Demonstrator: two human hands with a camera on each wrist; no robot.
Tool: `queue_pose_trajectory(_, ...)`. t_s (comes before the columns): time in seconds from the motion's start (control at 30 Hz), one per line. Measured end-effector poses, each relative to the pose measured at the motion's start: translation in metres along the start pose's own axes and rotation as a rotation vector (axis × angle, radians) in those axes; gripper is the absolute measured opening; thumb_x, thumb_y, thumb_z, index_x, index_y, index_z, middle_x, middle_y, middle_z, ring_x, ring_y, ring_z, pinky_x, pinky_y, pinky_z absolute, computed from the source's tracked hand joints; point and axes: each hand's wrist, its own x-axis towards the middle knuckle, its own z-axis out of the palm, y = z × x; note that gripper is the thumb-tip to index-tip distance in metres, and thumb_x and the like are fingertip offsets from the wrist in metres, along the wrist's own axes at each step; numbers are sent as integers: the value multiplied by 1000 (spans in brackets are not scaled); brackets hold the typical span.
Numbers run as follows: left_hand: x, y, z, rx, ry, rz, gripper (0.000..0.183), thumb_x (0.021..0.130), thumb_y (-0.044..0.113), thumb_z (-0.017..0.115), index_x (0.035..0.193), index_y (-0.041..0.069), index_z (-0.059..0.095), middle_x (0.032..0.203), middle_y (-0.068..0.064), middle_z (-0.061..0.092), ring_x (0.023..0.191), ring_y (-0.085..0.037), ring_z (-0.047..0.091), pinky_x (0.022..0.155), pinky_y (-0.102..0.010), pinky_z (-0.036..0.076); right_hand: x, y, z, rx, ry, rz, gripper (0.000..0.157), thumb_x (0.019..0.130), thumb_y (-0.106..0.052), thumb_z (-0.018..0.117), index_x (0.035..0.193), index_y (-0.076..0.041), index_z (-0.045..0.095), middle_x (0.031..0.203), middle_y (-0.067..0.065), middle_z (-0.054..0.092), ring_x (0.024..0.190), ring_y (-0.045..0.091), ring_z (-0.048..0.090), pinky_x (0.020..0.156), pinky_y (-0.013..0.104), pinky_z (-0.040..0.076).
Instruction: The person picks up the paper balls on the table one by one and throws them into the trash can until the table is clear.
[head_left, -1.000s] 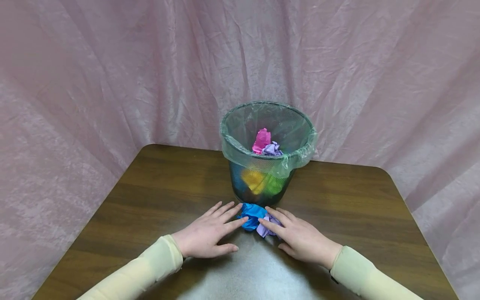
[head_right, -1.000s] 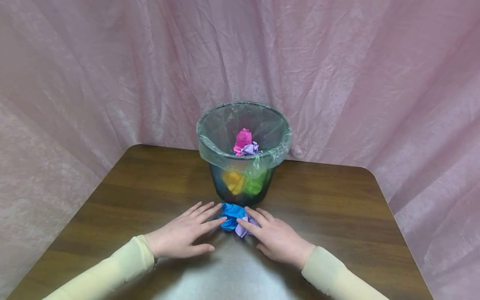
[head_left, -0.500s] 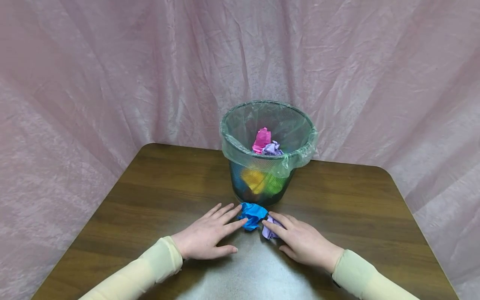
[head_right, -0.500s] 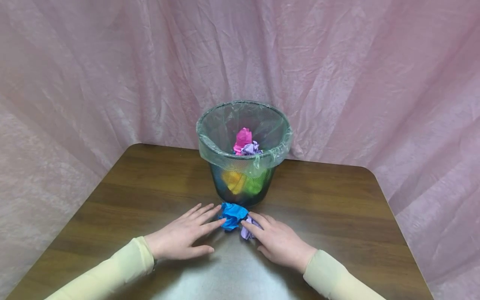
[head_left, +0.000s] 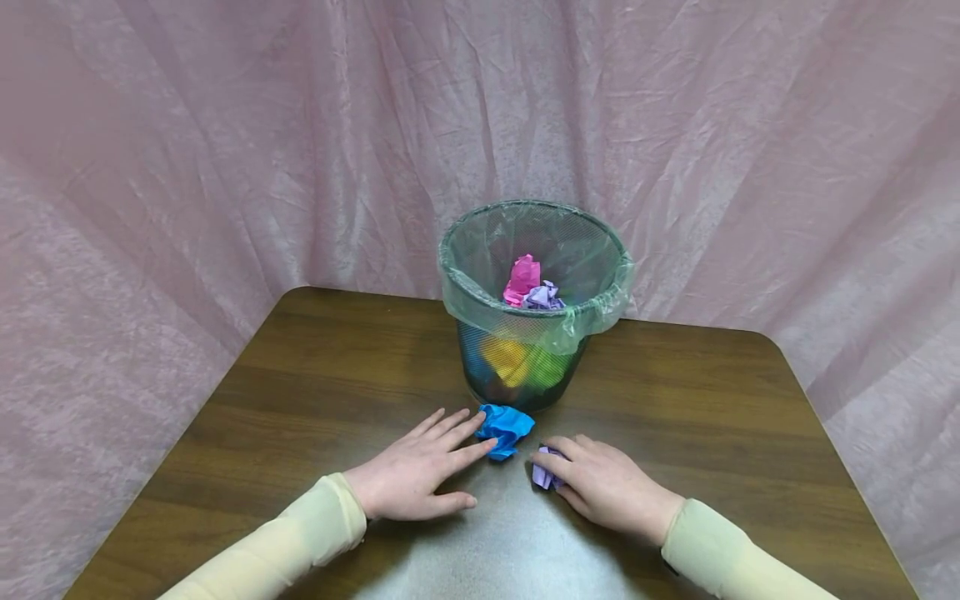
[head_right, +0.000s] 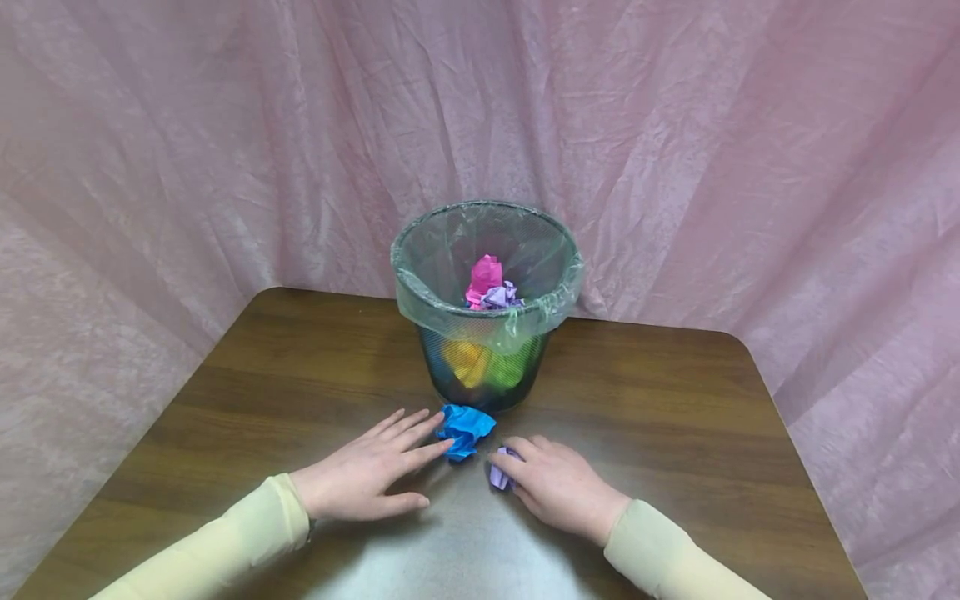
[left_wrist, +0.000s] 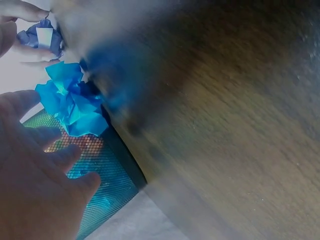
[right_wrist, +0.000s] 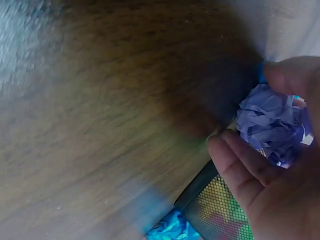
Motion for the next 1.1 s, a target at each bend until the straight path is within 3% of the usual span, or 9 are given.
queue_pose_trajectory(0.23, 1, 2, -1, 25, 8, 12, 76, 101, 62, 50, 162, 21, 33, 169, -14, 19, 154, -35, 19, 121, -58, 20, 2, -2, 1, 10, 33, -18, 31, 93, -18, 74, 123, -17, 67, 131, 7, 65, 102, 23, 64, 80, 41, 58)
queue_pose_trajectory(0.5, 4, 6, -4, 19, -1, 31, 75, 102, 64, 47, 162, 21, 33, 170, -14, 17, 155, -34, 17, 121, -58, 19, 0, -3, -4, 53, 32, -20, 21, 90, -8, 73, 108, -16, 65, 126, 4, 67, 106, 23, 64, 88, 39, 56)
queue_pose_trajectory(0.87, 15, 19, -19, 35, -13, 106, 75, 102, 61, 50, 162, 21, 32, 170, -12, 15, 155, -34, 17, 122, -56, 19, -18, 3, -23, 97, 80, 2, 26, 87, -6, 80, 102, -21, 65, 103, -14, 61, 89, 9, 55, 77, 29, 52)
queue_pose_trajectory(1.1, 27, 33, -37, 102, 20, 191, 76, 101, 64, 48, 162, 22, 33, 170, -10, 15, 155, -32, 16, 123, -52, 17, -36, 16, -50, 44, 124, 29, 40, 81, -5, 84, 116, -21, 72, 109, -10, 65, 96, 14, 61, 79, 33, 55)
